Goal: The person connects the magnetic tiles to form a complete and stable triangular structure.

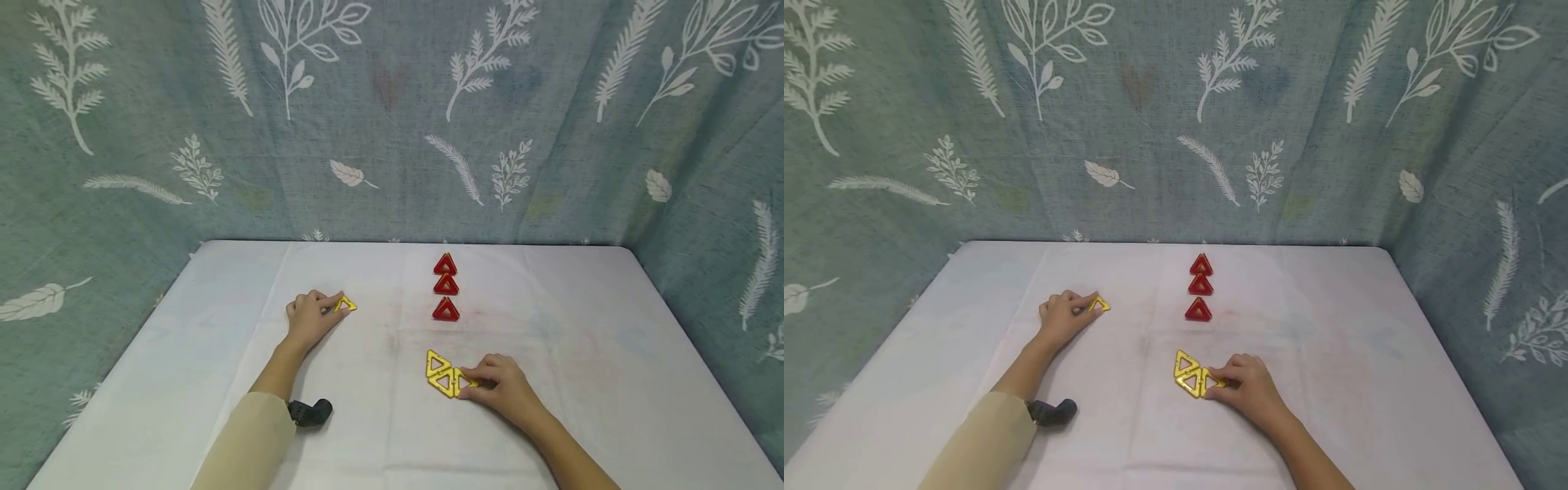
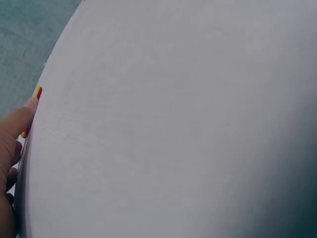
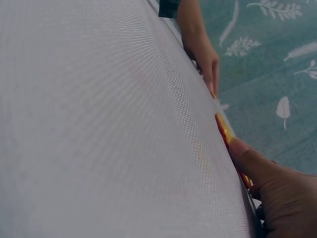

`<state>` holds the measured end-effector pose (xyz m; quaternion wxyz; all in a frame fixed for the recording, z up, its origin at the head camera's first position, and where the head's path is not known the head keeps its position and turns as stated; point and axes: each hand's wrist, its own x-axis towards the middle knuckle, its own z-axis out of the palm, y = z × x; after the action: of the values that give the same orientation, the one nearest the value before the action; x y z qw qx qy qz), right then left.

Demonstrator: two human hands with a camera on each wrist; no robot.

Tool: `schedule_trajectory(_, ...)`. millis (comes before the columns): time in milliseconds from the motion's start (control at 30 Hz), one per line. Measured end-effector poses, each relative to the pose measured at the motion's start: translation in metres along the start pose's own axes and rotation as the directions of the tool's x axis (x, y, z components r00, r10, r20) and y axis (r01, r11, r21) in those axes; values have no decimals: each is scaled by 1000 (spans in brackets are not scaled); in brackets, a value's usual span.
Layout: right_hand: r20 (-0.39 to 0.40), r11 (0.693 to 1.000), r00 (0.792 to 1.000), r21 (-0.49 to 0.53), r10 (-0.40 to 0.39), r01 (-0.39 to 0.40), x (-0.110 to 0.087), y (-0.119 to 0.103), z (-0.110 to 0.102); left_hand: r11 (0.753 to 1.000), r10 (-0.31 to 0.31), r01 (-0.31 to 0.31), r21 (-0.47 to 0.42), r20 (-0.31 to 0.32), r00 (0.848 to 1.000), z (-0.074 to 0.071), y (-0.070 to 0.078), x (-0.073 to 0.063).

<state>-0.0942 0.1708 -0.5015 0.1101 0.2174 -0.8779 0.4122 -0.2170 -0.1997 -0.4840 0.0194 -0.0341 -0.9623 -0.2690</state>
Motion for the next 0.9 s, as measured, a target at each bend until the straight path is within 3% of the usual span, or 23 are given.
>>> schedule_trajectory(333, -29, 999, 999, -11, -46, 45, -1, 2, 2, 999, 9, -6, -42, 64, 998, 2, 14, -25)
schedule_trajectory(633, -43, 997, 996, -8, -82, 82, 0, 3, 2, 993, 71, -64, -97, 71, 995, 7, 25, -49)
schedule_trajectory(900, -50, 996, 995, -10, -86, 85, 0, 1, 1, 985, 88, -78, -151, 61, 994, 13, 34, -70)
